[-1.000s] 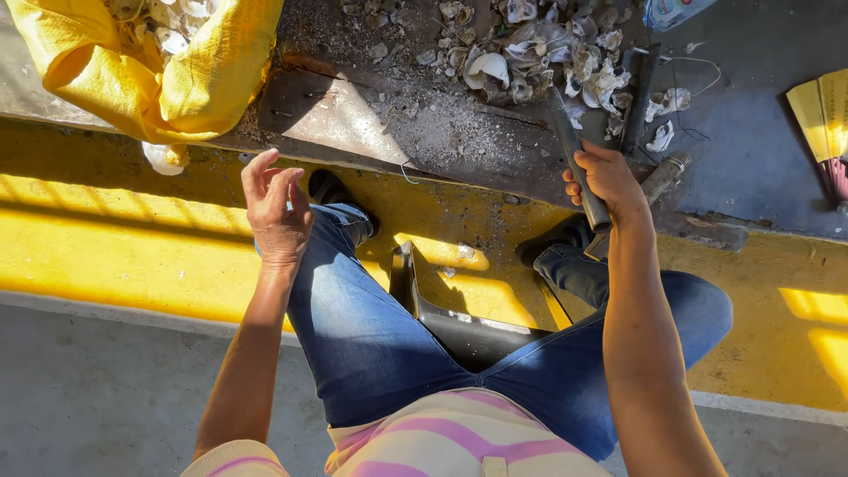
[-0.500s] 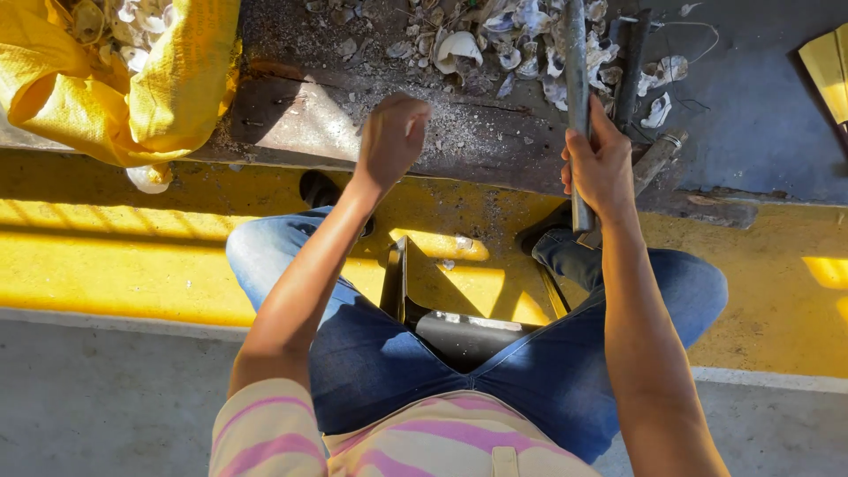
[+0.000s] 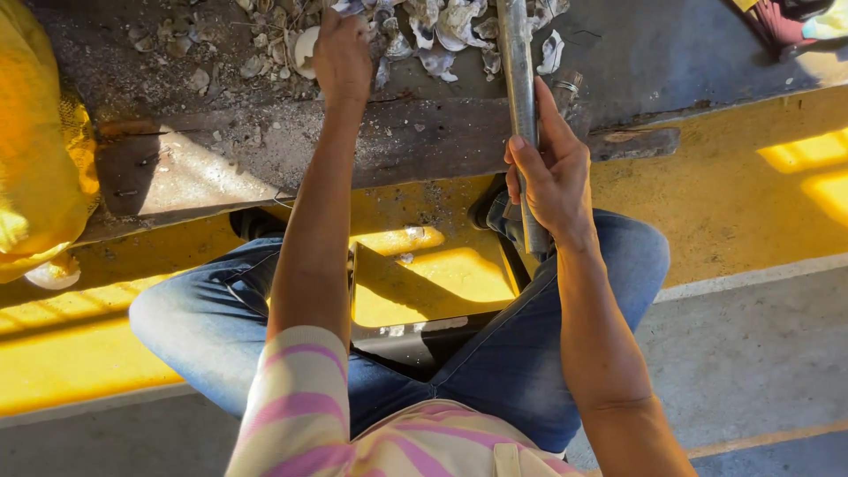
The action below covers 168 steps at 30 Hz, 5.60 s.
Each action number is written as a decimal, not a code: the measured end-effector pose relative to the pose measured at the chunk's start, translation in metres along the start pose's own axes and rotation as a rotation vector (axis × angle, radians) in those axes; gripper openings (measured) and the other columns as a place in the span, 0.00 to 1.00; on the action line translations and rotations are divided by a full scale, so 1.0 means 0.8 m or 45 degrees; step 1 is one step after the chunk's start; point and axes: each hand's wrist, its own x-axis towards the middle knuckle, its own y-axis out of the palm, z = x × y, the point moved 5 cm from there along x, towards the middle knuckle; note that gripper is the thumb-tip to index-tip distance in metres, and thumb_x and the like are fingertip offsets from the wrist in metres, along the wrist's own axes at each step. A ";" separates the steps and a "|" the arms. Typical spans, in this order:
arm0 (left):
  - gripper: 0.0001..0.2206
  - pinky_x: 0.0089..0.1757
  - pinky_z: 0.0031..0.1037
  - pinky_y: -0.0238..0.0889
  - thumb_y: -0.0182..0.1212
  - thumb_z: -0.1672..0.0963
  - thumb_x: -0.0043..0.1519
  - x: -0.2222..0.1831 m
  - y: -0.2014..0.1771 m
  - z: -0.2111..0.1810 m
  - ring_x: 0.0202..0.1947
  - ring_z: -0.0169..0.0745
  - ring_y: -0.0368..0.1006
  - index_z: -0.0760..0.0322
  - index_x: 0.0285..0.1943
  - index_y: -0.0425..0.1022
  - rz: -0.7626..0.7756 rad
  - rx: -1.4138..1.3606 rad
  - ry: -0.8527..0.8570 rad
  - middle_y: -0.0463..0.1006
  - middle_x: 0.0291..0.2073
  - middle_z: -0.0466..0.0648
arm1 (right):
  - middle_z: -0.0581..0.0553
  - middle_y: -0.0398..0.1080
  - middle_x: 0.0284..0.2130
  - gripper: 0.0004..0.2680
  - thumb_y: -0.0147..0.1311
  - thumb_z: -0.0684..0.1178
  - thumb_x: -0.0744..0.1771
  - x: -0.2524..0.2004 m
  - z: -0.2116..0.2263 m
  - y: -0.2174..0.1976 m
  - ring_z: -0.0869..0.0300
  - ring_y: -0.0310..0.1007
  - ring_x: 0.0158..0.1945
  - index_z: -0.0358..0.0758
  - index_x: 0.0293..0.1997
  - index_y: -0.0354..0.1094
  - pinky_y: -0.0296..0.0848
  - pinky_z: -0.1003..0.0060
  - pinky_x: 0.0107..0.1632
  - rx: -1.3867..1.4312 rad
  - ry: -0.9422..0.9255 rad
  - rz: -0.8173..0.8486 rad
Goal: Crushing empty shells on a wooden surface using a metal pipe as a tool.
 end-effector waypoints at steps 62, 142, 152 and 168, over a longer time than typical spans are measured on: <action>0.05 0.21 0.33 0.71 0.62 0.60 0.58 -0.261 -0.105 0.186 0.20 0.40 0.77 0.71 0.36 0.73 -0.018 -0.774 -1.340 0.81 0.27 0.56 | 0.45 0.75 0.30 0.22 0.52 0.43 0.73 -0.129 -0.033 0.291 0.64 0.70 0.25 0.38 0.79 0.48 0.68 0.67 0.27 -0.784 -0.505 0.258; 0.04 0.36 0.41 0.74 0.65 0.59 0.56 -0.274 -0.150 0.153 0.31 0.53 0.83 0.64 0.28 0.76 -0.078 -0.614 -1.269 0.83 0.27 0.56 | 0.24 0.72 0.46 0.26 0.52 0.43 0.71 -0.119 -0.103 0.319 0.36 0.75 0.43 0.56 0.80 0.44 0.75 0.52 0.39 -0.910 -0.037 0.179; 0.04 0.36 0.42 0.72 0.67 0.60 0.52 -0.264 -0.156 0.160 0.30 0.56 0.81 0.66 0.27 0.77 -0.216 -0.591 -1.102 0.82 0.26 0.56 | 0.36 0.78 0.37 0.29 0.54 0.45 0.69 -0.122 -0.131 0.312 0.43 0.78 0.33 0.64 0.79 0.43 0.75 0.54 0.30 -1.046 -0.494 0.158; 0.02 0.30 0.43 0.70 0.62 0.60 0.59 -0.244 -0.171 0.146 0.28 0.57 0.77 0.65 0.36 0.74 -0.242 -0.107 -0.441 0.80 0.29 0.56 | 0.48 0.64 0.22 0.26 0.52 0.49 0.71 -0.103 -0.176 0.295 0.64 0.61 0.19 0.72 0.79 0.45 0.65 0.66 0.20 0.142 0.879 0.333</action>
